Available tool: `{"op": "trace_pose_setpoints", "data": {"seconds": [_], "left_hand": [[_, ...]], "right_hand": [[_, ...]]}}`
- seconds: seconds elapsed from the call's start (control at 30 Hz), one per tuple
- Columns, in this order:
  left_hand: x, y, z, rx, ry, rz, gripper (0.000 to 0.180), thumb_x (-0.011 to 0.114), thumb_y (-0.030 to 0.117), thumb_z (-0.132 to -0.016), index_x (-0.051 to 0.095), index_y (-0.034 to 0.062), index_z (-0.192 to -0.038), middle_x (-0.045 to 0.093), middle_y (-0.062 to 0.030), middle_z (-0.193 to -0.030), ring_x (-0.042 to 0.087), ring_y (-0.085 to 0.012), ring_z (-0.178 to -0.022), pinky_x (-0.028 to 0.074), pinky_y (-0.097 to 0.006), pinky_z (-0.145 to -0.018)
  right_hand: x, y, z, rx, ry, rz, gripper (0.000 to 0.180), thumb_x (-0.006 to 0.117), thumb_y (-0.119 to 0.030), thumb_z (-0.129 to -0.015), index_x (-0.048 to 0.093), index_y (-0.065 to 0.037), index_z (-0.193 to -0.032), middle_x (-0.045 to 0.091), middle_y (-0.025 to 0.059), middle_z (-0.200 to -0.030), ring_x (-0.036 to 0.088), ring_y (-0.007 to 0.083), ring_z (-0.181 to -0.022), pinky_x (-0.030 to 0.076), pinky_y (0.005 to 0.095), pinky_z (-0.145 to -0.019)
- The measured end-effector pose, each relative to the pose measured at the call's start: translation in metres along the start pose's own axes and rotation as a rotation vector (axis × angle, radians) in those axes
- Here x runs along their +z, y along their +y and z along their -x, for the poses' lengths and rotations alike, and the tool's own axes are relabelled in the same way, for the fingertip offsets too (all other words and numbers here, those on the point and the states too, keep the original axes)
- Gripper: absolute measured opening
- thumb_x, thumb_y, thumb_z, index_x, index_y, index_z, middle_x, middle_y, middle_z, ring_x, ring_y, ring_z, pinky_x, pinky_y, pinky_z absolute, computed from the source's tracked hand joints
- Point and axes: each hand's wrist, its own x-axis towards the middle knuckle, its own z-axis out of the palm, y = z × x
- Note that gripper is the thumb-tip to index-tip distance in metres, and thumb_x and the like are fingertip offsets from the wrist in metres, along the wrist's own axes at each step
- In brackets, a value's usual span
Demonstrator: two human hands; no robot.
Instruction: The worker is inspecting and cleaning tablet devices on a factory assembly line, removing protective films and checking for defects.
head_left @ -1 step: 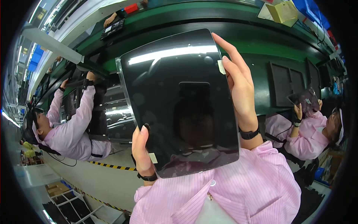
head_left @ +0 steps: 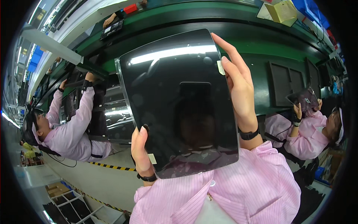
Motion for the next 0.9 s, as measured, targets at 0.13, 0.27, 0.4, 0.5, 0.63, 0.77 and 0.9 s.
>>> {"op": "trace_pose_setpoints", "data": {"seconds": [0.13,0.27,0.4,0.5,0.63,0.77,0.9], "left_hand": [[0.000,-0.004,-0.004,0.030,0.033,-0.055,0.035,0.046,0.014,-0.091,0.049,-0.0062,-0.119,0.056,-0.0093,-0.113,0.051,-0.0137,-0.103,0.036,-0.025,-0.091],[0.007,-0.001,-0.007,0.022,0.018,-0.095,0.034,0.046,0.014,-0.091,0.050,-0.0059,-0.118,0.056,-0.0088,-0.111,0.052,-0.0133,-0.102,0.037,-0.025,-0.090],[0.010,-0.007,-0.019,-0.030,-0.014,-0.128,0.033,0.047,0.016,-0.091,0.051,-0.0053,-0.117,0.057,-0.0072,-0.108,0.052,-0.0119,-0.099,0.037,-0.024,-0.088],[0.010,-0.008,-0.028,-0.062,-0.085,-0.154,0.032,0.045,0.017,-0.092,0.052,-0.0039,-0.116,0.057,-0.0053,-0.108,0.052,-0.0109,-0.097,0.037,-0.023,-0.086],[-0.002,-0.011,-0.039,-0.135,-0.117,0.035,0.032,0.046,0.017,-0.092,0.053,-0.0035,-0.115,0.058,-0.0052,-0.106,0.052,-0.0107,-0.096,0.037,-0.023,-0.085],[-0.012,-0.023,-0.047,-0.035,-0.035,-0.047,0.028,0.046,0.017,-0.091,0.056,-0.0032,-0.109,0.059,-0.0047,-0.102,0.053,-0.0107,-0.093,0.038,-0.023,-0.083],[0.004,-0.019,-0.060,-0.073,-0.039,0.021,0.028,0.046,0.016,-0.092,0.055,-0.0026,-0.109,0.059,-0.0046,-0.100,0.053,-0.0108,-0.091,0.039,-0.023,-0.081]], "right_hand": [[-0.001,0.005,-0.002,-0.085,-0.007,-0.003,0.039,0.041,-0.012,-0.091,0.044,-0.005,-0.130,0.047,-0.0065,-0.076,0.033,0.0003,-0.065,0.028,0.0152,-0.060],[-0.005,0.012,-0.004,-0.055,-0.018,-0.015,0.040,0.041,-0.011,-0.091,0.043,-0.002,-0.130,0.050,-0.0042,-0.085,0.035,0.0023,-0.070,0.031,0.0165,-0.067],[-0.013,0.028,-0.007,-0.063,0.050,0.019,0.040,0.042,-0.012,-0.091,0.043,-0.003,-0.131,0.048,-0.0058,-0.078,0.032,0.0018,-0.066,0.029,0.0161,-0.062],[-0.019,0.030,-0.011,-0.010,0.036,0.035,0.040,0.041,-0.012,-0.092,0.043,-0.004,-0.130,0.044,-0.0073,-0.070,0.030,0.0009,-0.061,0.027,0.0162,-0.057],[-0.018,0.023,-0.014,0.037,0.024,-0.039,0.039,0.041,-0.014,-0.092,0.043,-0.006,-0.131,0.034,-0.0092,-0.063,0.026,0.0005,-0.055,0.023,0.0173,-0.050],[-0.013,0.020,-0.022,0.044,0.042,-0.023,0.039,0.041,-0.015,-0.093,0.043,-0.007,-0.131,0.031,-0.0095,-0.062,0.024,0.0010,-0.054,0.022,0.0176,-0.050],[-0.015,0.034,-0.032,-0.015,0.061,0.084,0.039,0.041,-0.017,-0.093,0.042,-0.006,-0.131,0.038,-0.0078,-0.068,0.030,0.0014,-0.060,0.028,0.0163,-0.056]]}}
